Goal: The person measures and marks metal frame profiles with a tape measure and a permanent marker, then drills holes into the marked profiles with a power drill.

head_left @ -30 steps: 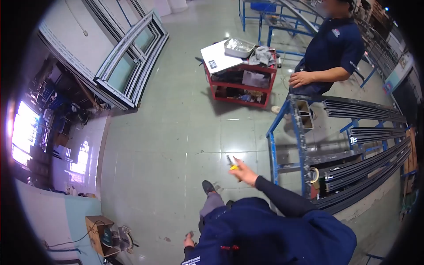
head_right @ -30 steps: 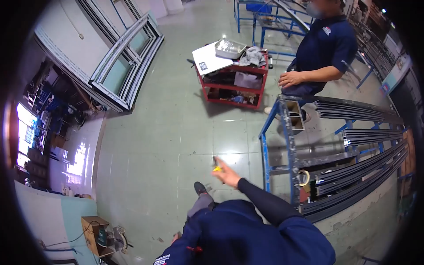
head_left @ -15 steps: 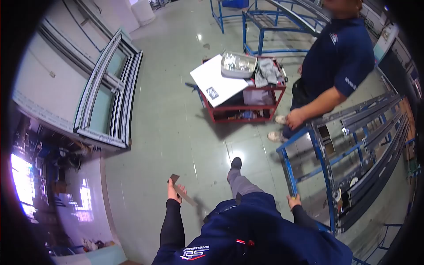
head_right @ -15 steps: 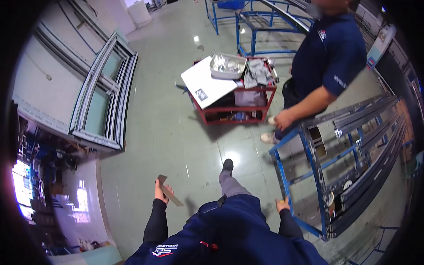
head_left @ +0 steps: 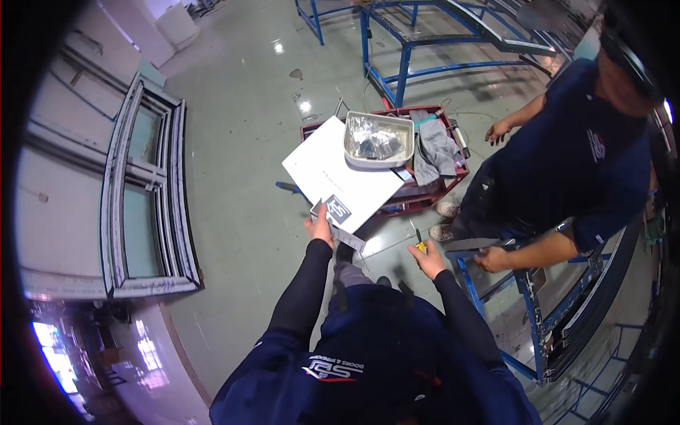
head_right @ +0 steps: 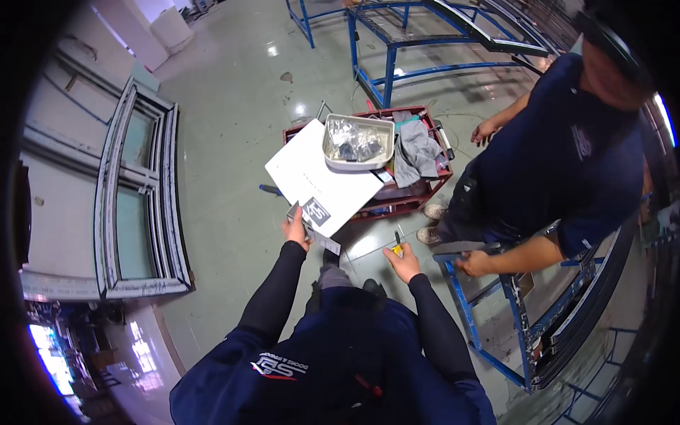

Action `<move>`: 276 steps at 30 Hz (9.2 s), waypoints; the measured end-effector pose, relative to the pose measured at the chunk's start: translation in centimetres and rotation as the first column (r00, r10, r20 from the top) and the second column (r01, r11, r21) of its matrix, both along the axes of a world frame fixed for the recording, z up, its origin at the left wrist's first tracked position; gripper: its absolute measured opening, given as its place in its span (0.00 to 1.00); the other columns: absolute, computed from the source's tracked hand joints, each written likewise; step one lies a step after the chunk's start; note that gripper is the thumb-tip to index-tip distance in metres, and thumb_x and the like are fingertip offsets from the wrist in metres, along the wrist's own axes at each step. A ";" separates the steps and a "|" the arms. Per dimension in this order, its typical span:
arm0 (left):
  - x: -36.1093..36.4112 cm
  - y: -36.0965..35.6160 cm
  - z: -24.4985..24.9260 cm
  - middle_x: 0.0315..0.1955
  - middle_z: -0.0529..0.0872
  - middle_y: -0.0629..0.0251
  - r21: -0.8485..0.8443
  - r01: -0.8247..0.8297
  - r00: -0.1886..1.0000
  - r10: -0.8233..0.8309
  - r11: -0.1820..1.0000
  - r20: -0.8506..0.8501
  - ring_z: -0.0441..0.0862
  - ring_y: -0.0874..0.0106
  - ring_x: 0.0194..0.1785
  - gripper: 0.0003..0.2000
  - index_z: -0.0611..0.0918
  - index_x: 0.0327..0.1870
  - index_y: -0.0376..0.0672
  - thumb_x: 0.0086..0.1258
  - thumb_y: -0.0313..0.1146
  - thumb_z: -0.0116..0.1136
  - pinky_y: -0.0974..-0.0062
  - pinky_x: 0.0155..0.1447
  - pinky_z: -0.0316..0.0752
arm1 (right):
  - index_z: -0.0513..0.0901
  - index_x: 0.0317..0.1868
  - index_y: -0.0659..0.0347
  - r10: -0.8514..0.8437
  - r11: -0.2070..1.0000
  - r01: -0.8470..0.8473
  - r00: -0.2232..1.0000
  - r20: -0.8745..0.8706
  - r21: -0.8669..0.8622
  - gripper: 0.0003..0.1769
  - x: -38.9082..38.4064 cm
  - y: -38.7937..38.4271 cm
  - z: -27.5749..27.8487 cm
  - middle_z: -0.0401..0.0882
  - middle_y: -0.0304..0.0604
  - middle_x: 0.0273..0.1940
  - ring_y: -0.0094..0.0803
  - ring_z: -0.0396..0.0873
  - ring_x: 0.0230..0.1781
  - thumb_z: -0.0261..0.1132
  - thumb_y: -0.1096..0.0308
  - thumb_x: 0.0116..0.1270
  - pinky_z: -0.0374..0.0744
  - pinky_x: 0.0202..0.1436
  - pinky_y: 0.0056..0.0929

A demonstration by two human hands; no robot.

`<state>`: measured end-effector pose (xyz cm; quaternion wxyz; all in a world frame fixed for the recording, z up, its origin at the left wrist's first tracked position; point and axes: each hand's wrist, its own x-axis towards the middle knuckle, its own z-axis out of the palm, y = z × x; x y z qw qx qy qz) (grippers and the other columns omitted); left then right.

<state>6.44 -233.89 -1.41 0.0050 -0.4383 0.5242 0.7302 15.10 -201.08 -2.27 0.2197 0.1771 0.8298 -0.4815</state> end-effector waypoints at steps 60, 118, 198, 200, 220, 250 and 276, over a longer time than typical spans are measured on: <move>-17.7 -20.3 -0.8 0.46 0.85 0.68 0.313 0.459 0.885 -0.459 0.831 -0.078 0.86 0.72 0.49 0.16 0.77 0.56 0.47 0.75 0.40 0.66 0.70 0.51 0.84 | 0.72 0.61 0.72 -0.767 0.530 0.775 0.612 0.195 -0.345 0.26 -31.4 -18.5 -7.9 0.86 0.58 0.39 0.45 0.88 0.23 0.61 0.59 0.72 0.88 0.23 0.40; -16.8 -5.2 18.3 0.44 0.86 0.61 -0.295 0.644 0.541 -0.693 0.706 -0.477 0.83 0.70 0.47 0.27 0.80 0.54 0.38 0.53 0.30 0.79 0.68 0.52 0.79 | 0.74 0.45 0.66 -0.875 -0.080 0.974 0.032 0.483 -0.210 0.15 8.7 -9.8 0.0 0.77 0.49 0.29 0.39 0.77 0.26 0.48 0.62 0.75 0.76 0.29 0.37; -11.3 -34.5 -1.9 0.46 0.88 0.67 0.088 -0.161 0.982 0.168 0.983 -0.082 0.88 0.69 0.48 0.19 0.81 0.56 0.45 0.76 0.49 0.62 0.66 0.54 0.85 | 0.83 0.41 0.61 0.265 0.927 -0.050 0.788 -0.555 0.372 0.08 -29.3 -14.1 6.6 0.85 0.54 0.38 0.54 0.83 0.43 0.60 0.71 0.63 0.80 0.51 0.45; -9.9 -34.5 -2.4 0.45 0.87 0.63 0.083 -0.214 0.974 0.220 0.973 -0.061 0.88 0.67 0.46 0.21 0.79 0.55 0.39 0.75 0.49 0.64 0.64 0.51 0.85 | 0.84 0.40 0.61 0.391 0.915 -0.283 0.801 -0.453 0.289 0.09 -30.2 -14.1 9.6 0.85 0.53 0.39 0.54 0.83 0.43 0.60 0.70 0.64 0.80 0.49 0.44; -11.0 -27.8 -2.8 0.51 0.84 0.63 0.307 0.053 0.994 -0.020 0.950 -0.109 0.84 0.70 0.53 0.21 0.77 0.63 0.41 0.76 0.43 0.63 0.71 0.58 0.80 | 0.83 0.52 0.60 0.491 0.849 -0.287 0.739 -0.461 0.444 0.20 -33.7 -20.1 -4.0 0.82 0.60 0.47 0.57 0.80 0.52 0.69 0.63 0.59 0.77 0.58 0.51; -19.2 -5.8 2.5 0.51 0.85 0.58 0.400 0.499 0.866 -0.423 0.768 -0.267 0.86 0.62 0.51 0.14 0.71 0.63 0.39 0.81 0.31 0.49 0.60 0.53 0.83 | 0.84 0.34 0.64 -0.262 0.858 -0.258 0.526 -0.809 -0.445 0.20 -47.1 -26.3 41.7 0.77 0.30 0.32 0.17 0.70 0.34 0.70 0.52 0.69 0.68 0.40 0.21; -26.2 4.2 -4.2 0.47 0.87 0.51 -0.145 0.751 0.636 -0.765 0.644 -0.104 0.86 0.63 0.49 0.20 0.74 0.61 0.27 0.72 0.26 0.61 0.69 0.54 0.77 | 0.79 0.50 0.54 -0.931 -0.299 0.946 -0.259 0.258 -0.127 0.33 8.7 -17.4 3.3 0.77 0.37 0.37 0.30 0.73 0.31 0.70 0.35 0.60 0.76 0.34 0.30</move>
